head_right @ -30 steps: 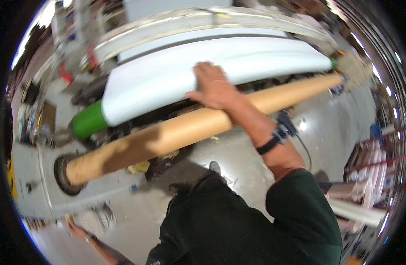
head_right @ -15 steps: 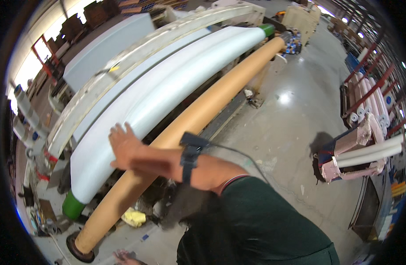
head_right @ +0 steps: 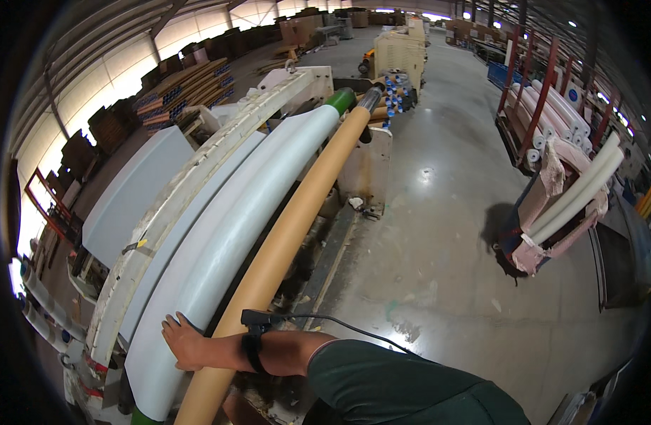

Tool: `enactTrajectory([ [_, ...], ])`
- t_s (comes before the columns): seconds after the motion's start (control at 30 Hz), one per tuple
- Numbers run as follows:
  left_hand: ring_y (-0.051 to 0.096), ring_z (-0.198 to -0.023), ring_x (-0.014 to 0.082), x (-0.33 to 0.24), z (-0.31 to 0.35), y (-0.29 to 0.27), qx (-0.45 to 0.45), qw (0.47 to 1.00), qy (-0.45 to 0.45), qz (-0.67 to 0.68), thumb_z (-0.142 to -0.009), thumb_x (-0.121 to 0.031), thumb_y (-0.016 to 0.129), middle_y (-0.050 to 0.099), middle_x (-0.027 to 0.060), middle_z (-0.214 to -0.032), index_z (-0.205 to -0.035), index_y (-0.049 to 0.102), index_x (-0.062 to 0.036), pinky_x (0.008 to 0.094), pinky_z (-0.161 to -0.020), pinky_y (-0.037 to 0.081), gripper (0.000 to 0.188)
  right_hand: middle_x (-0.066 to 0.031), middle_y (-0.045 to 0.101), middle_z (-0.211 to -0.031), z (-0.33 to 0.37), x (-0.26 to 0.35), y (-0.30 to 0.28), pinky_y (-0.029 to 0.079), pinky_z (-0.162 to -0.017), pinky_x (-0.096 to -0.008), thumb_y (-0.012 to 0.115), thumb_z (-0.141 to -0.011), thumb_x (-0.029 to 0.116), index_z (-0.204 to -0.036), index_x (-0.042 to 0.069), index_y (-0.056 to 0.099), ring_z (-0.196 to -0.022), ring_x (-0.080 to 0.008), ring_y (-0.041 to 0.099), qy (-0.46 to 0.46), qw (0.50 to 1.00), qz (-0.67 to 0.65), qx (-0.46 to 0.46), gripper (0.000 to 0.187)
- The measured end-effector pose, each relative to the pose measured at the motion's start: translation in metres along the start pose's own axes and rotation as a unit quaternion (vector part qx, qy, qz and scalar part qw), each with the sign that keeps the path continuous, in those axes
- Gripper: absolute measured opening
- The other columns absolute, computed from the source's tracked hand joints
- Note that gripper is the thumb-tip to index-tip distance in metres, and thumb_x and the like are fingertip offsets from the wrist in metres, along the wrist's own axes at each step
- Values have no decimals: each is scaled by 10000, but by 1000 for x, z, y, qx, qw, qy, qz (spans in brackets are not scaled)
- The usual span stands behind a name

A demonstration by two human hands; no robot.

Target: Operating a roll-slitting or wrapping machine, handling cardboard tubes, and preparing tape.

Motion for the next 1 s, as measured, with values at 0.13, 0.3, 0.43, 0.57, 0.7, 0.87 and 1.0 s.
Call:
enactTrajectory([
  [0.13,454,-1135,290,9,-10,-4,-14,1000,-15,12,-915,-250,457,492,153,-1220,-1199,461,3,466,-969,366,380,-248,203,-1405,-1,-1,0,113,-1069,-510,510,-817,443,-1323,-112,243,-1326,-381,134,-5,1000,10,5,797],
  [0.3,455,-1135,290,3,-6,-28,-36,999,-21,27,-915,-251,456,492,155,-1221,-1196,463,3,466,-969,368,379,-247,211,-1404,-6,5,4,111,-1072,-506,509,-819,415,-1323,-103,250,-1330,-375,134,-11,1000,-15,-18,767],
  [0.43,455,-1135,289,2,9,-43,-44,998,-33,33,-916,-251,455,492,157,-1222,-1194,464,4,465,-968,368,377,-235,208,-1410,-11,-7,4,101,-1074,-509,531,-805,383,-1330,-78,258,-1333,-362,140,0,995,-76,-66,749],
  [0.57,455,-1135,289,7,20,-56,-57,996,-43,49,-917,-251,454,492,158,-1224,-1192,465,4,465,-968,369,376,-211,428,-1231,38,16,-54,328,-952,-468,598,-787,187,-1172,-14,447,-1171,-319,403,-111,949,-238,-174,460],
  [0.7,455,-1135,288,-3,39,-77,-78,994,-41,60,-917,-252,452,491,160,-1225,-1190,467,5,465,-968,370,375,-139,582,-1008,131,5,17,495,-767,-326,571,-853,153,-1056,3,548,-914,-213,594,-36,755,-651,65,253],
  [0.87,455,-1135,287,4,53,-84,-88,993,-49,69,-918,-252,451,491,162,-1227,-1188,468,5,465,-967,371,373,-94,598,-1013,194,-147,124,508,-753,-288,489,-909,233,-1088,45,541,-893,-169,608,276,513,-813,10,265],
  [1.0,456,-1135,287,0,56,-93,-96,992,-38,71,-918,-253,450,491,163,-1228,-1186,470,6,465,-967,372,372,-93,610,-974,148,-212,98,497,-787,-349,501,-887,320,-1043,49,548,-928,-200,587,220,412,-860,-205,316],
])
Point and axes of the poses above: each hand's wrist, its own z-axis away from the middle knuckle, its own y-axis out of the palm, x = y × z, the point moved 10 cm from there along -z, towards the middle knuckle
